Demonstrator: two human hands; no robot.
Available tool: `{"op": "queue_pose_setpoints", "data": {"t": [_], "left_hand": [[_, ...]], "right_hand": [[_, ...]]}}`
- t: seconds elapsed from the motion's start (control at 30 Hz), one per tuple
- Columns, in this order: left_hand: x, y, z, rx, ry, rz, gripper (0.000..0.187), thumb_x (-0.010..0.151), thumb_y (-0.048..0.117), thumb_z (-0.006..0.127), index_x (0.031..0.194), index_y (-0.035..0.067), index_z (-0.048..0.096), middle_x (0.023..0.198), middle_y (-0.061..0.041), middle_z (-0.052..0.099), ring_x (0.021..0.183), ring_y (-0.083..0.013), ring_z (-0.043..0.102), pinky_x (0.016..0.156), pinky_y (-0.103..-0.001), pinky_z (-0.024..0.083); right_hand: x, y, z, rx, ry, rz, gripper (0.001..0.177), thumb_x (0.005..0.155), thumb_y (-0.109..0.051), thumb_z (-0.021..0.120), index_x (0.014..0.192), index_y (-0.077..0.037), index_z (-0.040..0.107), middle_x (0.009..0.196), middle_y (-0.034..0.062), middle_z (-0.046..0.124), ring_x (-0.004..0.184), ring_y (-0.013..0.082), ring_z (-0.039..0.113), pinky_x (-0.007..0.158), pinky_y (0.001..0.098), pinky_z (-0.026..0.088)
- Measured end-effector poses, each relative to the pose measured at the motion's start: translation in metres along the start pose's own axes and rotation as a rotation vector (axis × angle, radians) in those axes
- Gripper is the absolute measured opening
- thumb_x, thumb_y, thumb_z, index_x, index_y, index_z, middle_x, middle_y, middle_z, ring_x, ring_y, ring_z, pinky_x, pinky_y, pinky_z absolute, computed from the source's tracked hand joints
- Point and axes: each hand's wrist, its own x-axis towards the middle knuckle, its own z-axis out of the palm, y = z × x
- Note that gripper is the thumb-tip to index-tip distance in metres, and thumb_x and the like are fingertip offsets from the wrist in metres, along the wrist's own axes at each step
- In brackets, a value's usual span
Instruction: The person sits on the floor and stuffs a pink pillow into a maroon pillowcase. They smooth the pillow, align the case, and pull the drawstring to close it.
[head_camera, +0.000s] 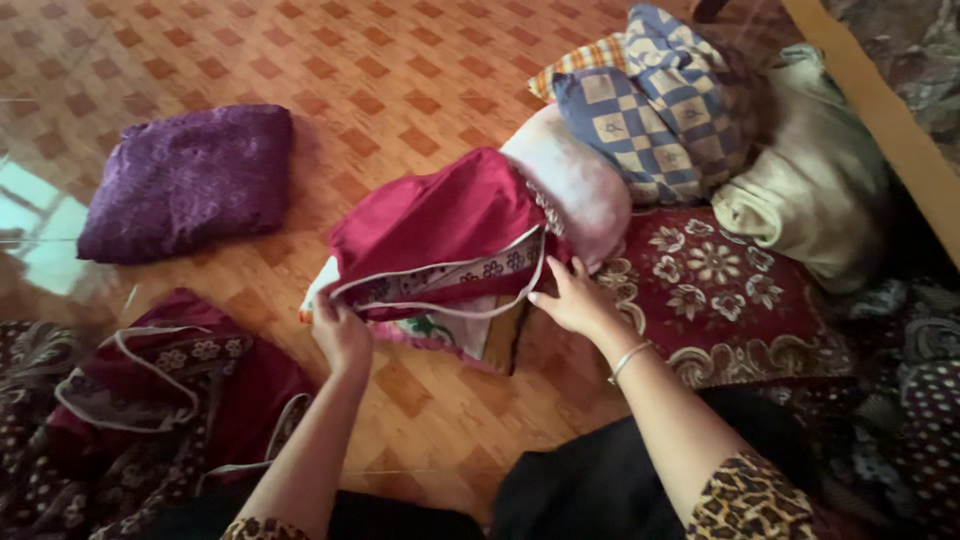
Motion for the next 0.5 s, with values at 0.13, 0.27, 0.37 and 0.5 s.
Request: {"op": "queue_pose_setpoints", "data": {"t": [0.13, 0.27, 0.37, 0.5], "left_hand": [[0.044, -0.011, -0.033, -0.362, 0.080, -0.018, 0.024, 0.105, 0.008, 0.044, 0.123, 0.003, 0.059, 0.108, -0.005, 0.065, 0.094, -0.0141, 0.060, 0.083, -0.029, 0.050], [0.059, -0.008, -0.080, -0.400, 0.097, -0.038, 0.023, 0.106, 0.009, 0.040, 0.120, 0.003, 0.058, 0.106, -0.005, 0.064, 0.093, -0.0147, 0.062, 0.083, -0.029, 0.051], [0.060, -0.027, -0.108, -0.401, 0.155, -0.106, 0.024, 0.104, 0.007, 0.040, 0.118, 0.003, 0.059, 0.104, -0.004, 0.064, 0.090, -0.0142, 0.061, 0.080, -0.029, 0.051], [0.064, -0.075, -0.129, -0.457, 0.198, -0.255, 0.021, 0.105, 0.009, 0.041, 0.115, 0.003, 0.058, 0.095, -0.003, 0.059, 0.081, -0.0148, 0.054, 0.070, -0.030, 0.046]], "right_hand": [[0.002, 0.007, 0.012, -0.006, 0.007, -0.061, 0.084, 0.088, -0.056, 0.068, 0.158, -0.024, 0.032, 0.166, 0.0259, 0.017, 0.146, 0.0454, 0.034, 0.115, 0.0524, 0.037], [-0.003, -0.002, 0.021, 0.018, 0.066, -0.178, 0.071, 0.088, -0.048, 0.070, 0.150, -0.028, 0.044, 0.165, 0.0230, 0.024, 0.139, 0.0431, 0.045, 0.111, 0.0481, 0.042], [-0.011, -0.016, 0.027, 0.086, 0.188, -0.357, 0.056, 0.090, -0.040, 0.072, 0.142, -0.026, 0.054, 0.162, 0.0211, 0.037, 0.132, 0.0388, 0.058, 0.108, 0.0451, 0.048], [-0.008, -0.044, 0.041, 0.226, 0.334, -0.489, 0.059, 0.090, -0.034, 0.071, 0.142, -0.016, 0.051, 0.152, 0.0195, 0.051, 0.124, 0.0364, 0.064, 0.102, 0.0437, 0.052]]}}
